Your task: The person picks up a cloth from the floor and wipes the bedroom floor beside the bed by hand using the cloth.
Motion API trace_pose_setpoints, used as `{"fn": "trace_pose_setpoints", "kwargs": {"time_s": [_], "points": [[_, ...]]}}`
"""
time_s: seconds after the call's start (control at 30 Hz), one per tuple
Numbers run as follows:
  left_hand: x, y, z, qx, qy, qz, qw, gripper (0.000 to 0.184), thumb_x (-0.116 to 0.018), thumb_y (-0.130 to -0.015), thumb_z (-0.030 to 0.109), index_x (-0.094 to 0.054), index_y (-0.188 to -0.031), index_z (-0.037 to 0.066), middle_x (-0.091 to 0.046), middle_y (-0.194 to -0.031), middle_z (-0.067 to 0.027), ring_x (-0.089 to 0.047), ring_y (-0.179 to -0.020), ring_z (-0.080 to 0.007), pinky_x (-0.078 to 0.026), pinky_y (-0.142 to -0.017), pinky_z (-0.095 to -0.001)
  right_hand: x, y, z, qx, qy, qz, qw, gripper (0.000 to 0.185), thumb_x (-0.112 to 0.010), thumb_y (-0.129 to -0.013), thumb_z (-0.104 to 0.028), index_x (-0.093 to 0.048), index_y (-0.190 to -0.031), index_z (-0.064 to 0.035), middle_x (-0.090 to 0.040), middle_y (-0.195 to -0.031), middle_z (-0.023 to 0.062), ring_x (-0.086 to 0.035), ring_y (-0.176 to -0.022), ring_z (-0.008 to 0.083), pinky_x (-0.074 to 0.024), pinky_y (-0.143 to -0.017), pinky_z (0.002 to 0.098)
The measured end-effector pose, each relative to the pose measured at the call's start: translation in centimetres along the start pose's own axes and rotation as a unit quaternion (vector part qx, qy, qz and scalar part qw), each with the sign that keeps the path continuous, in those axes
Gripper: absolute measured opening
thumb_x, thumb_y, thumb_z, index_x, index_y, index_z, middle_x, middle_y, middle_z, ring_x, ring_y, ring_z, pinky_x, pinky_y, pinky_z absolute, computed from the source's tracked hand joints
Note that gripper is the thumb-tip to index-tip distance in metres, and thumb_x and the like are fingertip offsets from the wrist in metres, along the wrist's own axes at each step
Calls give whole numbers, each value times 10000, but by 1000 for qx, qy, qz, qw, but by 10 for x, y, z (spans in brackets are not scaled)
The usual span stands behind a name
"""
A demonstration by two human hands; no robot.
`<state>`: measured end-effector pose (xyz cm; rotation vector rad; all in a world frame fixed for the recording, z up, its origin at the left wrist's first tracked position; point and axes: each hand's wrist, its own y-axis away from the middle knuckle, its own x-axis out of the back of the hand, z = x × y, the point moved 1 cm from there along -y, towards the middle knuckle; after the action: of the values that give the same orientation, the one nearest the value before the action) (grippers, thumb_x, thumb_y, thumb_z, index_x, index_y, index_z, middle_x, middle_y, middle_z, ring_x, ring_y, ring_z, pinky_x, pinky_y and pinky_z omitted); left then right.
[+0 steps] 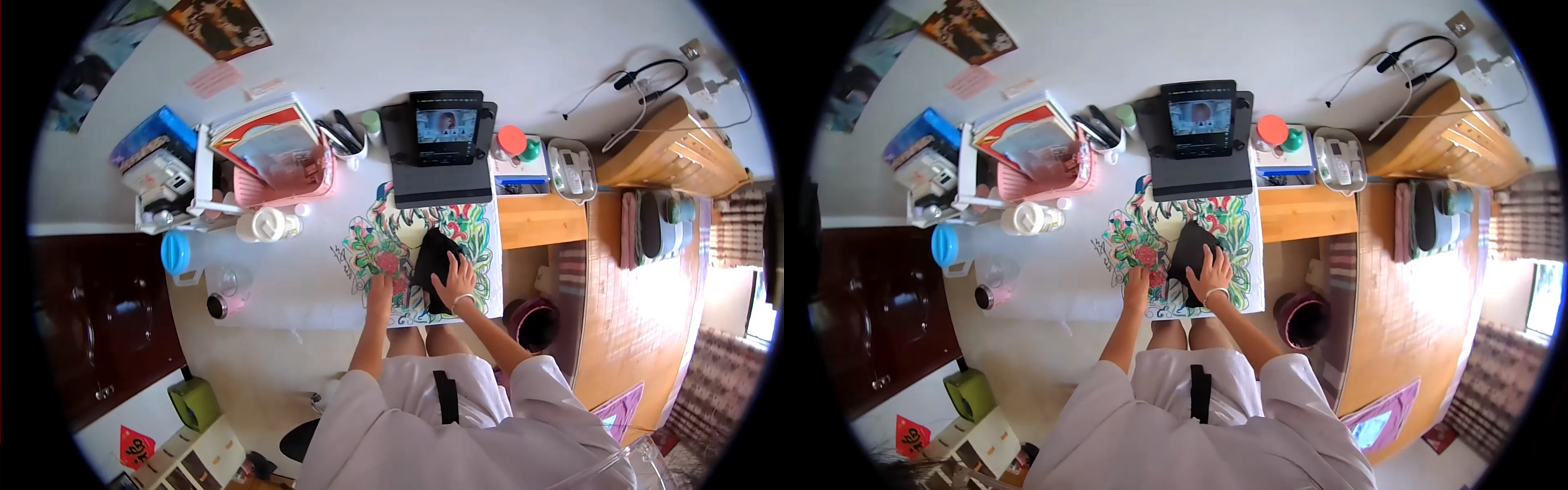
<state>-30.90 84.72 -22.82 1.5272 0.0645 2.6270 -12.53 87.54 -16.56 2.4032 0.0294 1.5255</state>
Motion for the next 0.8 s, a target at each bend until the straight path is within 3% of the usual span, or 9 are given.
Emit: {"fn": "trace_pose_setpoints", "kwargs": {"time_s": [0.2, 0.23, 0.27, 0.33, 0.47, 0.5, 0.63, 0.73, 0.8], "points": [[4, -8, 20, 7, 103, 61, 993, 34, -480, -762, 39, -510, -771, 25, -519, -734, -124, -513, -757, -272, -413, -628, -346, 36, 31, -20, 140, -207, 121, 961, 302, -578, -699, -87, -485, -982, -36, -486, -932, 144, -466, -875, 306, -377, -762, 357], [-5, 2, 25, 57, 297, -30, 953, 37, -482, -770, 38, -514, -754, 32, -536, -754, -102, -530, -755, -234, -425, -628, -324, 38, 37, -20, 142, -257, 63, 954, 280, -580, -704, -92, -507, -970, -43, -498, -910, 132, -477, -858, 292, -388, -748, 345], [-15, 8, 31, 109, 472, -125, 866, 54, -484, -778, 38, -519, -736, 39, -553, -774, -81, -547, -754, -196, -438, -627, -302, 40, 45, -20, 144, -308, 6, 940, 259, -582, -708, -96, -529, -957, -50, -509, -887, 119, -488, -841, 279, -399, -734, 333], [53, 20, 97, 354, 621, -282, 640, 27, -511, -774, 35, -524, -779, 58, -562, -829, -39, -548, -767, -127, -453, -654, -245, 34, 69, -7, 147, -253, 17, 956, 198, -599, -695, -98, -586, -889, -62, -530, -844, 98, -517, -787, 259, -421, -693, 312], [26, 64, 75, 501, 642, -391, 428, 131, -556, -754, 31, -515, -873, 65, -564, -831, -27, -549, -789, -114, -454, -679, -194, 24, 119, 15, -9, -366, -6, 931, 150, -622, -688, -72, -622, -836, -48, -561, -862, 72, -566, -751, 189, -462, -658, 273], [44, 60, 90, 492, 639, -411, 426, 95, -569, -756, 35, -523, -831, 70, -583, -831, -33, -568, -792, -120, -468, -656, -202, 31, 131, 12, -123, -569, -36, 812, 146, -612, -702, -39, -617, -848, -26, -567, -854, 54, -564, -775, 144, -474, -684, 258], [36, 74, 110, 493, 570, -509, 415, 94, -570, -761, 53, -536, -842, 85, -593, -853, -33, -569, -790, -98, -462, -676, -183, 38, 165, 34, -121, -512, 37, 849, 120, -594, -729, -36, -605, -840, 8, -576, -805, 54, -565, -749, 130, -481, -661, 245], [33, 71, 140, 475, 541, -555, 417, 112, -571, -759, 46, -525, -844, 101, -591, -868, -28, -573, -791, -115, -466, -657, -200, 47, 181, 58, -223, -571, 73, 787, 115, -588, -750, -77, -597, -809, 21, -587, -740, 56, -569, -670, 123, -479, -625, 234], [25, 74, 155, 461, 520, -564, 446, 122, -552, -770, 38, -517, -867, 103, -584, -913, -49, -565, -830, -128, -457, -700, -219, 30, 193, 90, -254, -533, 113, 799, 127, -583, -764, -109, -588, -779, 17, -586, -665, 55, -564, -601, 118, -470, -570, 226]]}}
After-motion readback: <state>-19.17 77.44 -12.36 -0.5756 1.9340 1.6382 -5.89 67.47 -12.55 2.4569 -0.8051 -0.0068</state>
